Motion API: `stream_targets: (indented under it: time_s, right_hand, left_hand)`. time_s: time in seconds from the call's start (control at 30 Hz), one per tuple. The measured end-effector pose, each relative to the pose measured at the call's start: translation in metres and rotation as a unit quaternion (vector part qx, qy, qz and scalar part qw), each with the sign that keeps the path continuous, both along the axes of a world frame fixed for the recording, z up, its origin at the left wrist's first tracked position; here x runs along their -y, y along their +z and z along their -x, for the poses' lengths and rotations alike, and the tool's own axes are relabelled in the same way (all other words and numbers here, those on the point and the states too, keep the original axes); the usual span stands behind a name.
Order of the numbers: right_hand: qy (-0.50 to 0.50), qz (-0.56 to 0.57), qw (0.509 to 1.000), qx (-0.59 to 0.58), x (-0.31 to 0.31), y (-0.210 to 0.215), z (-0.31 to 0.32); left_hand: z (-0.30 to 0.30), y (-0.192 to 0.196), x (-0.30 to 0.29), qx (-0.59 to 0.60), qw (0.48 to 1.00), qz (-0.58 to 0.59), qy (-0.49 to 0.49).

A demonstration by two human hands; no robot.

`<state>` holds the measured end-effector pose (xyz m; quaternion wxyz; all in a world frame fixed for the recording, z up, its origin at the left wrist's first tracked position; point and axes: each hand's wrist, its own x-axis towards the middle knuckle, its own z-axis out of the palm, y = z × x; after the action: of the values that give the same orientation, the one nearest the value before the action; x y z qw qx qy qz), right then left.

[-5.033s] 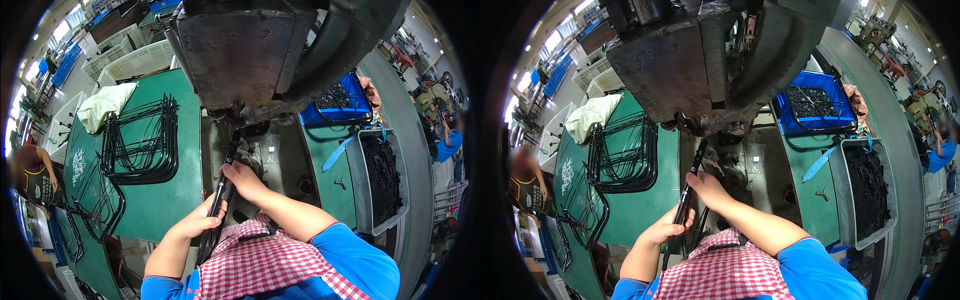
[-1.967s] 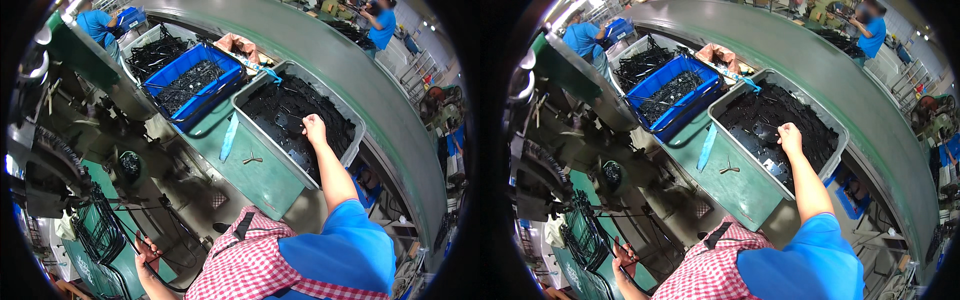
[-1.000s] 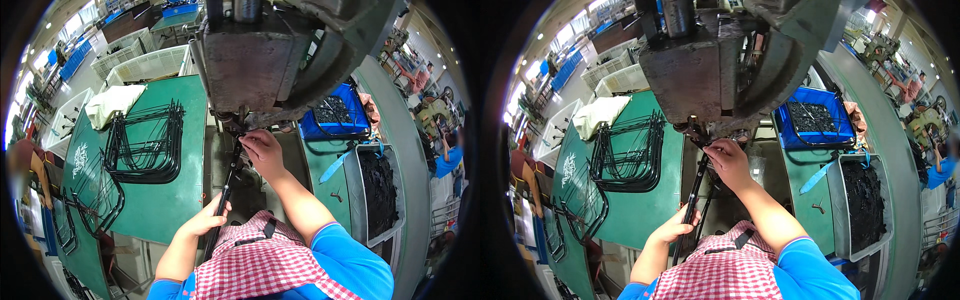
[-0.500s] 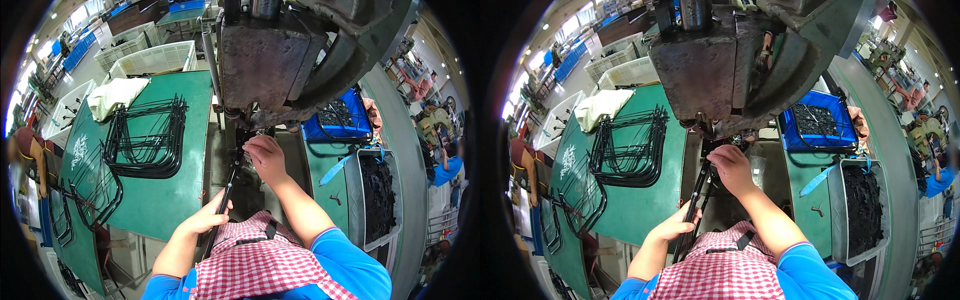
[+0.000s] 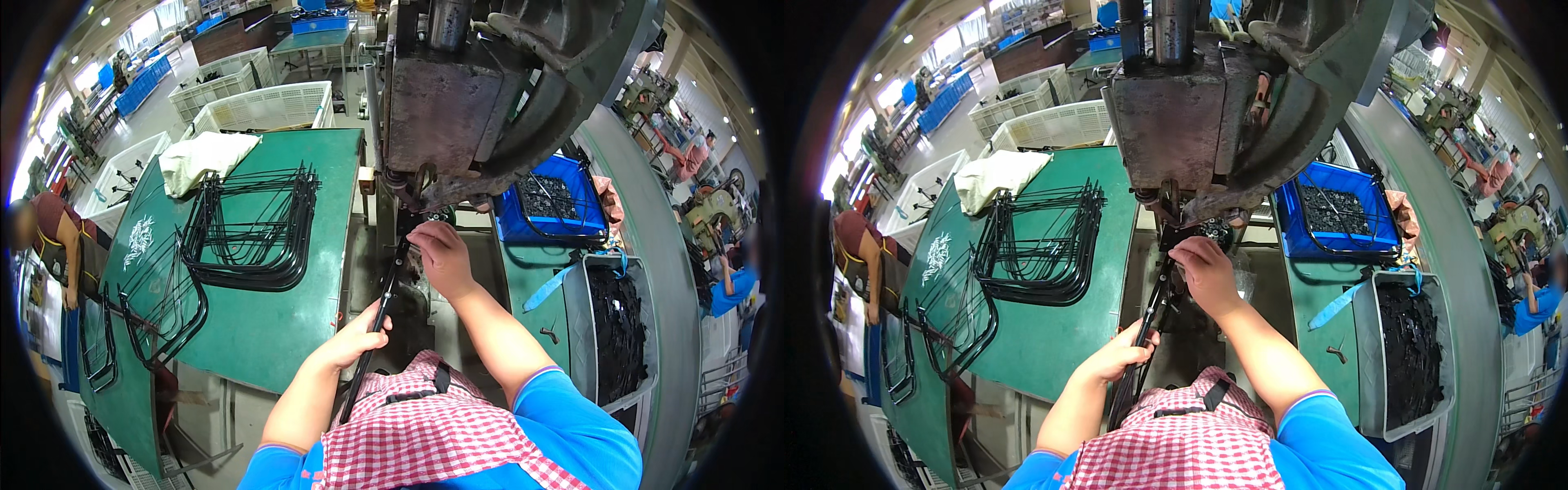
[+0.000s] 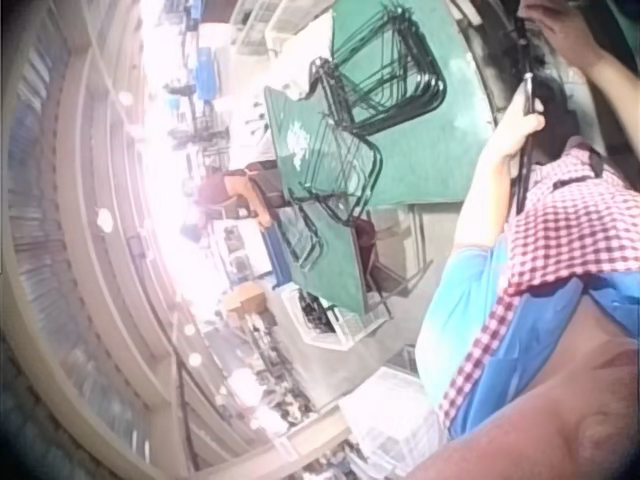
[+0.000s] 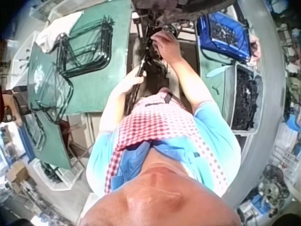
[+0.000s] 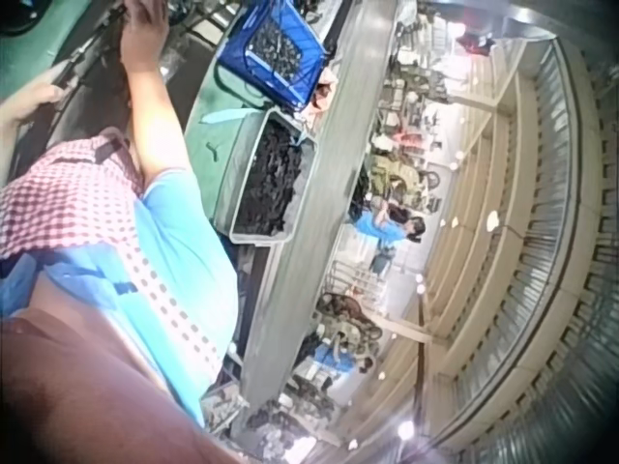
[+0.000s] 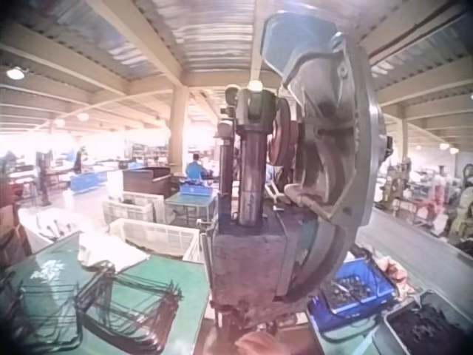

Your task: The person repeatedly picks up black plastic clips and metal basket frames, inserts the clips into a press machine, and secures them onto the frames. Finished frames are stacked on the green worktable. The process is repeated continuously throughout the clip.

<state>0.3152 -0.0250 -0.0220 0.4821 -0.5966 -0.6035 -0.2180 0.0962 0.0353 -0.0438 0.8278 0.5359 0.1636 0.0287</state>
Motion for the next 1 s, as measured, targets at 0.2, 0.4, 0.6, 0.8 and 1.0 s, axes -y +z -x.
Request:
stream_targets:
  time_s: [0.2,0.4,0.6,0.8,1.0]
  right_hand:
    - [-0.015,0.007,1.000,-0.004,0.002,-0.007,0.005]
    - [-0.057,0.060,0.996,0.019,0.025,-0.018,0.013]
    - [0.026,0.120,0.982,-0.143,0.077,-0.028,0.026]
    - [0.047,0.220,0.943,-0.247,0.122,-0.070,0.039]
    - [0.085,0.303,0.906,-0.285,0.141,-0.065,0.061]
  left_hand:
    - [-0.005,0.002,-0.001,0.007,0.999,-0.051,-0.002]
    - [-0.004,-0.004,0.002,0.009,1.000,-0.020,-0.004]
    - [0.000,0.002,0.005,-0.033,0.999,0.017,-0.014]
    - [0.004,-0.003,-0.007,-0.042,0.998,0.033,-0.030]
    - [0.001,0.001,-0.008,-0.041,0.998,-0.011,-0.056]
